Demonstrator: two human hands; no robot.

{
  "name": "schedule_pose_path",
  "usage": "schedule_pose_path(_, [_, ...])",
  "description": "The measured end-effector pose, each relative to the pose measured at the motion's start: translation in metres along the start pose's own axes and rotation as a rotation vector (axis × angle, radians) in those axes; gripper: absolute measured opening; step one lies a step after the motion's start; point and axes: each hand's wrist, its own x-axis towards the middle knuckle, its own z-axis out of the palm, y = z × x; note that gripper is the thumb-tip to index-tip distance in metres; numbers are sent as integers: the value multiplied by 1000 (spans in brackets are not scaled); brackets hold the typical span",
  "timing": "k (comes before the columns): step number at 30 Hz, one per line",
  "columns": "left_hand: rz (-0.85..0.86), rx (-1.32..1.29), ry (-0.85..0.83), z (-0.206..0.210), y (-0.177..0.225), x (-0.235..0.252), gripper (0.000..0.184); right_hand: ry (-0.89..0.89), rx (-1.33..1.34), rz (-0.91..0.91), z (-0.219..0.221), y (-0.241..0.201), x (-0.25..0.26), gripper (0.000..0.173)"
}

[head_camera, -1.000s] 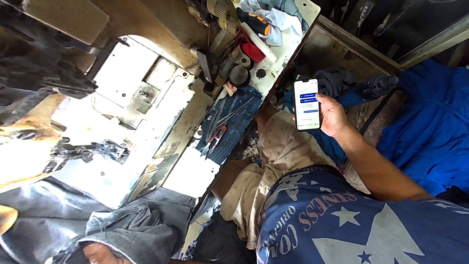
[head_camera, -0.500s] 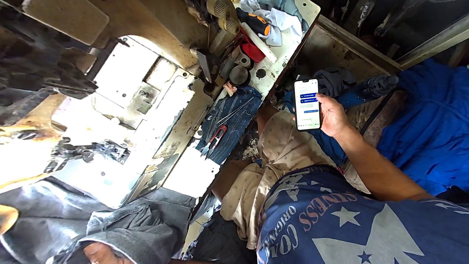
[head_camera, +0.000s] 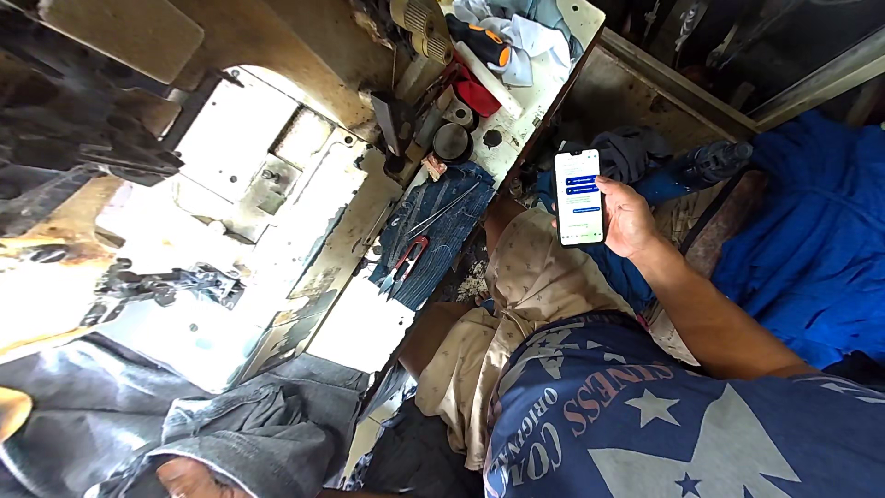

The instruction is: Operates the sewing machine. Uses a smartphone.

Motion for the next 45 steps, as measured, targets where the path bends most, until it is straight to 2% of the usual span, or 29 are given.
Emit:
schedule_pose_path(30, [4,7,-3,-2,-3,1,40,1,-7,9,0,-2,1,46])
schedule_pose_path(36, [60,157,163,12,3,-4,37,5,-12,8,-2,0,1,46])
schedule_pose_path(45, [76,152,121,1,-11,1,36,20,-13,5,-2,0,1,44])
